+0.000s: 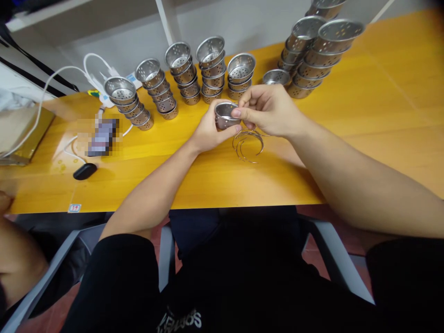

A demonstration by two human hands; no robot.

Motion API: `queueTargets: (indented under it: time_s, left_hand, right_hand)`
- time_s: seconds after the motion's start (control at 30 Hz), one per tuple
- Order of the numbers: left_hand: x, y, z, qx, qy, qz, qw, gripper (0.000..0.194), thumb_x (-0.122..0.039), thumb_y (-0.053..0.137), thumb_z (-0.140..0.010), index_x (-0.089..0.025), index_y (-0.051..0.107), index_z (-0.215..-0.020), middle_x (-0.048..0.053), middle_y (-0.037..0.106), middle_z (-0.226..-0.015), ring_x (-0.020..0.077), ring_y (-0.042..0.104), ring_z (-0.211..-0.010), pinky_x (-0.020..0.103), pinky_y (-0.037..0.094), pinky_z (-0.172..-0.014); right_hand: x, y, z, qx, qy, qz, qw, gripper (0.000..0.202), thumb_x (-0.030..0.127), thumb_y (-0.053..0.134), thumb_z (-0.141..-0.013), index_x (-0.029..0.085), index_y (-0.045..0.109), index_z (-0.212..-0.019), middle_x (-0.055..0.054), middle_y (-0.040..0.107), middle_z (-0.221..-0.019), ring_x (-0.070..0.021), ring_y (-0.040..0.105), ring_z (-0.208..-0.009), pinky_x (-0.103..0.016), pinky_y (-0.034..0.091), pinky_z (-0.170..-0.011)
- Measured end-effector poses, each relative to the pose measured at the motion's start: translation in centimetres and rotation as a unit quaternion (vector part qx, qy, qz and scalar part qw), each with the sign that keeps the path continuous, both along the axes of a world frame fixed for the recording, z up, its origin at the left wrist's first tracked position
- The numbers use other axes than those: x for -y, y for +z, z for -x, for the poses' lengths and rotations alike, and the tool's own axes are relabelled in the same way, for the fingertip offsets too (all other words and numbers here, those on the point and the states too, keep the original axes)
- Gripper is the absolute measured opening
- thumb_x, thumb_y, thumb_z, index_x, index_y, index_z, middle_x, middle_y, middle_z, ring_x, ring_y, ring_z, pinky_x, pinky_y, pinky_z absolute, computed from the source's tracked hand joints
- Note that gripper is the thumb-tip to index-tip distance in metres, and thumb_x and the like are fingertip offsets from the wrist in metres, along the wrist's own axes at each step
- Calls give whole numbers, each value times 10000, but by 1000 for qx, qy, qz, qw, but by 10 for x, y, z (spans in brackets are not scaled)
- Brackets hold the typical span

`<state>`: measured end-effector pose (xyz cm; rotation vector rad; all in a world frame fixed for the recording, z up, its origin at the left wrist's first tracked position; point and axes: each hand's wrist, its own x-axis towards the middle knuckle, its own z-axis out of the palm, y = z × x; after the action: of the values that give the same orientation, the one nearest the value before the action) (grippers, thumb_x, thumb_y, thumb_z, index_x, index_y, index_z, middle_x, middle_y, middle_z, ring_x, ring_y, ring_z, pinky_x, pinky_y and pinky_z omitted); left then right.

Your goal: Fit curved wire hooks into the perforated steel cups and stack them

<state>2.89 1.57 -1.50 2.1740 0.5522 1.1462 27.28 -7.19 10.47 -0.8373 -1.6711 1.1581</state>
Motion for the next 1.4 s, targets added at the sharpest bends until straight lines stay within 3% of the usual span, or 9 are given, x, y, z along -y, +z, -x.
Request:
queueTargets:
  time_s: [0.13, 0.33, 0.47, 0.7, 0.83, 1.0, 1.17, 1.3, 1.4]
  left_hand:
    - [1, 1, 1, -10, 10, -10, 1000, 1002, -1007, 883, -1026, -285, 584, -1653, 95, 755, -1518, 313, 846, -1411, 602, 697, -1355]
    - [4, 3, 2, -6, -7, -19, 1000, 911, -915, 868, -1087, -295, 559, -1677, 93, 761, -1517, 292, 845, -1353, 574, 708, -1314]
    - [3, 3, 3, -13, 1, -17, 1000, 914, -884, 917, -1063, -289, 577, -1668, 88, 759, -1489, 296, 846, -1357, 582, 708, -1328]
    - [-4, -3, 5, -7, 7, -7, 1000, 966, -901, 858, -1088, -332, 481, -1770, 98, 691, -1597, 337, 763, -1560, 629, 604, -1445]
    - [-12, -6, 12, -23, 43, 6, 999, 975, -887, 865, -1084, -312, 485, -1775, 111, 687, -1598, 361, 722, -1621, 644, 548, -1492]
    - [-17, -10, 14, -12, 35, 6, 999, 1001, -881, 884, -1058, -302, 478, -1767, 115, 691, -1594, 363, 726, -1622, 642, 547, -1497]
    - [-14, -7, 12, -16, 49, 28, 998, 944, -810, 931, -1059, -285, 514, -1723, 122, 725, -1600, 356, 762, -1585, 643, 584, -1479]
    - [-12, -5, 13, -26, 53, 39, 997, 923, -759, 957, -1061, -276, 514, -1711, 120, 737, -1575, 368, 759, -1599, 667, 569, -1493]
    - [-11, -4, 13, -26, 51, 38, 998, 918, -744, 970, -1043, -267, 518, -1685, 117, 749, -1546, 352, 791, -1532, 666, 605, -1460]
  right_hand:
    - [0, 3, -3, 23, -2, 1, 1000, 818, 1019, 1204, -692, 343, 794, -902, -11, 669, -699, -233, 568, -620, -397, 474, -498]
    - [-1, 1, -6, 30, 9, 8, 999, 747, 898, 1260, -733, 330, 805, -902, -17, 684, -691, -240, 612, -627, -384, 491, -503]
    - [-1, 0, -6, 26, 11, 2, 1000, 753, 926, 1246, -728, 340, 807, -904, -22, 703, -713, -261, 647, -668, -401, 531, -522]
    - [-2, -8, -5, 2, -61, -69, 996, 704, 863, 1255, -763, 391, 860, -1105, -55, 880, -1086, -292, 735, -848, -471, 620, -659]
    - [3, -5, -6, 67, -99, -94, 988, 538, 854, 1125, -940, 420, 862, -1120, -114, 887, -1280, -434, 826, -1197, -555, 712, -758]
    - [7, -7, -4, 85, -111, -103, 985, 503, 716, 1130, -952, 436, 854, -1266, -100, 913, -1336, -463, 846, -1298, -581, 755, -882]
    - [4, -12, -4, 108, -113, -131, 979, 420, 710, 1083, -988, 426, 862, -1204, -108, 909, -1395, -479, 857, -1298, -622, 769, -946]
    - [4, -10, -5, 106, -111, -123, 980, 454, 677, 1098, -981, 437, 870, -1291, -107, 924, -1395, -494, 841, -1382, -610, 767, -953]
    - [4, -10, -7, 139, -115, -142, 973, 395, 710, 1017, -1050, 457, 882, -1321, -98, 935, -1363, -495, 835, -1392, -641, 765, -1027]
